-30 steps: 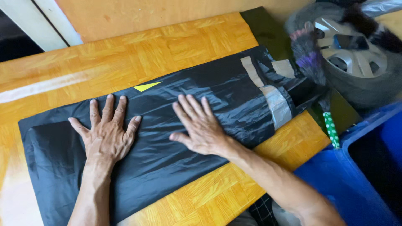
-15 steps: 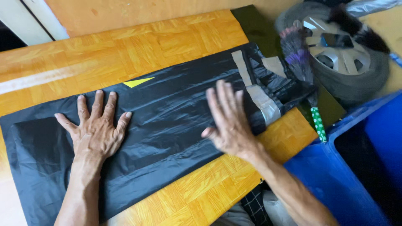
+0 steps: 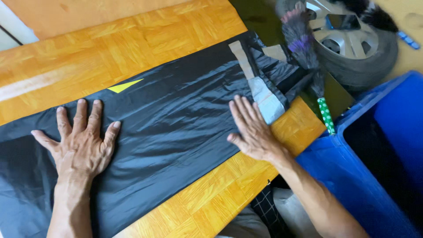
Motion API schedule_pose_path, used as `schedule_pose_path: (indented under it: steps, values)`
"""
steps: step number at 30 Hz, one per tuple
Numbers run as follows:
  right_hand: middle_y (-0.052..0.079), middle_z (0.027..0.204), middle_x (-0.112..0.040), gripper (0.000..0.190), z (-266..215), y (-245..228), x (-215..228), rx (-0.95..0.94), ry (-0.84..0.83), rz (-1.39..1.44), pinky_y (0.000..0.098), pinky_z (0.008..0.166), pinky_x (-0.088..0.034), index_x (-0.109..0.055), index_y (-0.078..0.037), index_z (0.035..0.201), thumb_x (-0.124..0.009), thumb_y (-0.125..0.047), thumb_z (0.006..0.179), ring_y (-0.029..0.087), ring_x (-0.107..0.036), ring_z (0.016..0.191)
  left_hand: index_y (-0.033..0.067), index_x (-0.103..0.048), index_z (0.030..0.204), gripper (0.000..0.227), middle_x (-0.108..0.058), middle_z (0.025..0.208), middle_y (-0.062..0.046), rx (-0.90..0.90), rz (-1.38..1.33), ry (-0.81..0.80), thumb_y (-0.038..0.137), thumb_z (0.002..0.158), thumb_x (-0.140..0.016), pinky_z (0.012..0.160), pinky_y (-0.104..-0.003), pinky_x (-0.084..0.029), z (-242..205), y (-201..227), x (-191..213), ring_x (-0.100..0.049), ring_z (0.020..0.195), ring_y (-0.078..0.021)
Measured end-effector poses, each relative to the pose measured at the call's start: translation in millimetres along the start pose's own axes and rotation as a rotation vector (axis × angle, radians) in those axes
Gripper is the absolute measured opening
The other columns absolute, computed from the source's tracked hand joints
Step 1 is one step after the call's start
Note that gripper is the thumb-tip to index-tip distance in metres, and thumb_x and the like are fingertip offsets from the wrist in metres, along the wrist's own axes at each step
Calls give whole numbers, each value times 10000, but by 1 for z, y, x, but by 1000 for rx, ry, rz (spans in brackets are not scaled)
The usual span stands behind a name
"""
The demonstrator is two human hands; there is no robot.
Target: The person folds a large black plastic bag on a table and zips it into a smaller black storage pouch.
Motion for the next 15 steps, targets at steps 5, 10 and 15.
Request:
schedule_pose_path:
  steps: [5,10,15]
  values:
    - [173,1713,-75,990,-10,69,13,-100,36,-23,487,1264,-53,-109,-46,1632,-36,-752,942,339,-81,1584,299,-296,1604,758,-240,1692,13,18,-5,-10,697,961,-238,1051,-851,-10,0,-1,0,-114,1563,-365]
    - [153,1705,53,903,-27,186,-1,-475,-113,-52,462,1248,22,-9,-46,1618,-16,-668,964,302,28,1580,314,-285,1604,763,-231,1699,25,28,-9,-24,716,958,-214,1059,-849,-11,0,-2,0,-103,1575,-358]
    - [218,1690,-31,846,-24,176,53,-683,-134,55,538,1243,1,-127,-38,1618,-154,-620,1003,361,-14,1576,294,-327,1587,745,-265,1683,3,27,-31,27,694,964,-253,1054,-855,-22,-5,-1,5,-136,1558,-368]
Point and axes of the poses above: each hand's wrist, its own z-axis towards the middle knuckle, its own x-axis out of the back of the hand, y = z × x, the point moved 9 cm from there along z, towards the middle knuckle
